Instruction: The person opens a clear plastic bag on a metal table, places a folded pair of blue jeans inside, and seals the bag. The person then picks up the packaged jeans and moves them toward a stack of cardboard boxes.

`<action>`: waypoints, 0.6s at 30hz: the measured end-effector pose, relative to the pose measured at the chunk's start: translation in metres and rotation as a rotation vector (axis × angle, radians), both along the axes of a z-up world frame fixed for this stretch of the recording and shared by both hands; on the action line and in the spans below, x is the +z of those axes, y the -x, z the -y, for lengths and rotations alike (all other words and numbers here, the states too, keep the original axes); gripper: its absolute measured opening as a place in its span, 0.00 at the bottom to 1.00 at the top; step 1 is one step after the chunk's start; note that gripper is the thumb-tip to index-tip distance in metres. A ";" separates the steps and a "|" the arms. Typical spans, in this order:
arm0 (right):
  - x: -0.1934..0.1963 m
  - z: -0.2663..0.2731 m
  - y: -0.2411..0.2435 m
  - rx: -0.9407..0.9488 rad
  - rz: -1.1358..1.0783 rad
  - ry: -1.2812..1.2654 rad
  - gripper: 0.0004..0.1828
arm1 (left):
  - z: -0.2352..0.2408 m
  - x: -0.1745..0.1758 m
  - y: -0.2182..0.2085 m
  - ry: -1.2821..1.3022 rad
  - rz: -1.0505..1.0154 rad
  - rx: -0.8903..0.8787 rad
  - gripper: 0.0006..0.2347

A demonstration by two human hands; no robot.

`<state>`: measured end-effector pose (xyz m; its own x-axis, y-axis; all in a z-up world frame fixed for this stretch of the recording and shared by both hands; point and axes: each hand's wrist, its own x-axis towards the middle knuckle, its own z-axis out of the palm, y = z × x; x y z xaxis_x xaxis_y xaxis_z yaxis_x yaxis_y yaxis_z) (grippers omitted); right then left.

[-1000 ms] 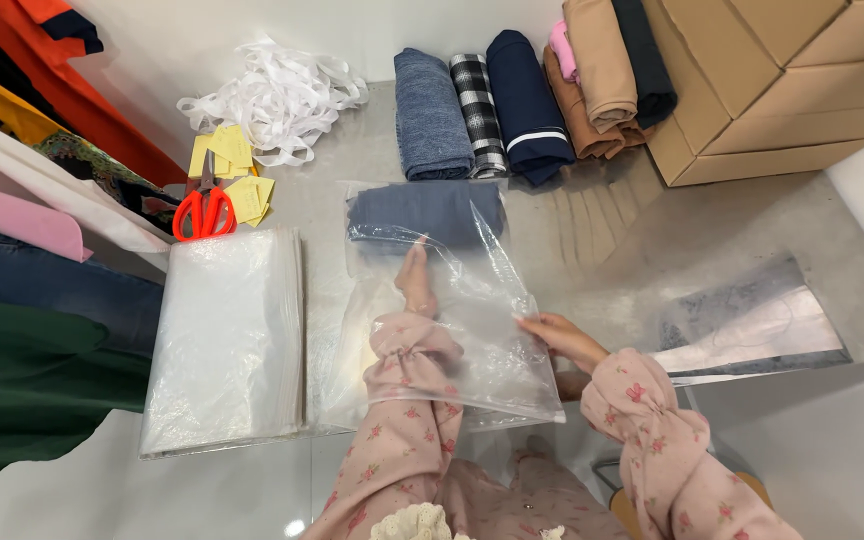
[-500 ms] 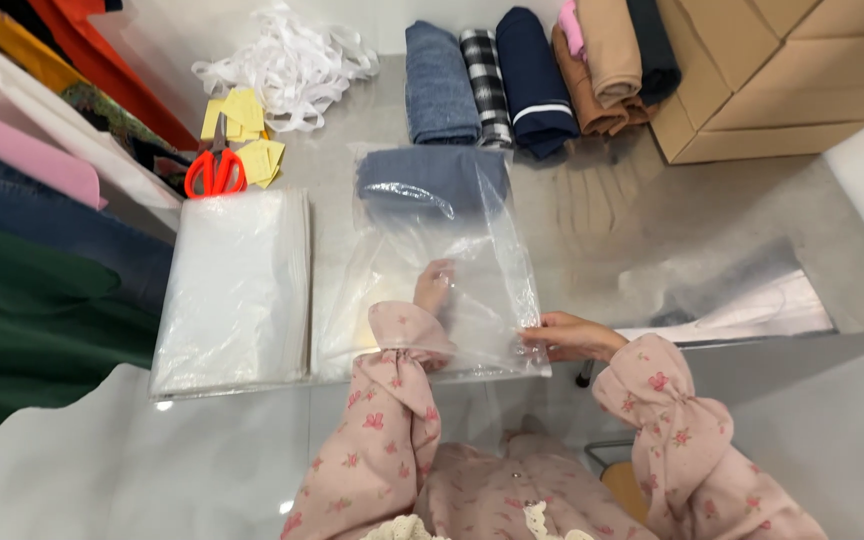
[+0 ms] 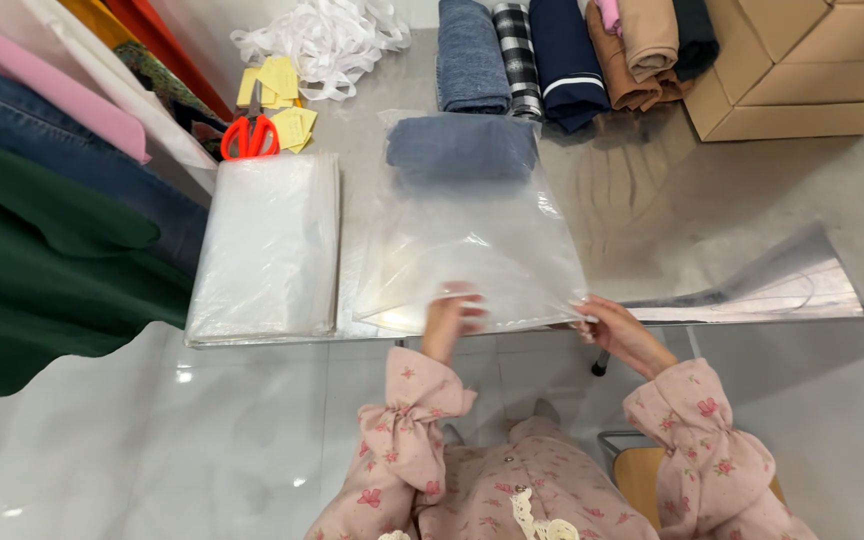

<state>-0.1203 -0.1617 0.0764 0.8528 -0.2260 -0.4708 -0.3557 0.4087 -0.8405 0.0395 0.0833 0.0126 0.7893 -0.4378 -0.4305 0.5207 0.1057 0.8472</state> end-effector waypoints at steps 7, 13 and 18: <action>-0.023 0.014 -0.001 -0.112 0.172 -0.096 0.07 | -0.084 0.069 0.003 0.107 0.129 0.361 0.22; -0.033 0.001 0.005 -0.144 0.275 -0.168 0.07 | -0.117 0.008 0.000 0.132 0.160 0.466 0.10; -0.049 0.007 0.015 -0.216 0.212 -0.111 0.04 | -0.068 0.014 0.053 0.319 -0.279 0.610 0.22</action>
<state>-0.1358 -0.1688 0.0274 0.8725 -0.3697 -0.3194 -0.0723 0.5488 -0.8328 -0.0135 0.1514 0.0268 0.8120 -0.0945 -0.5759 0.4825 0.6639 0.5714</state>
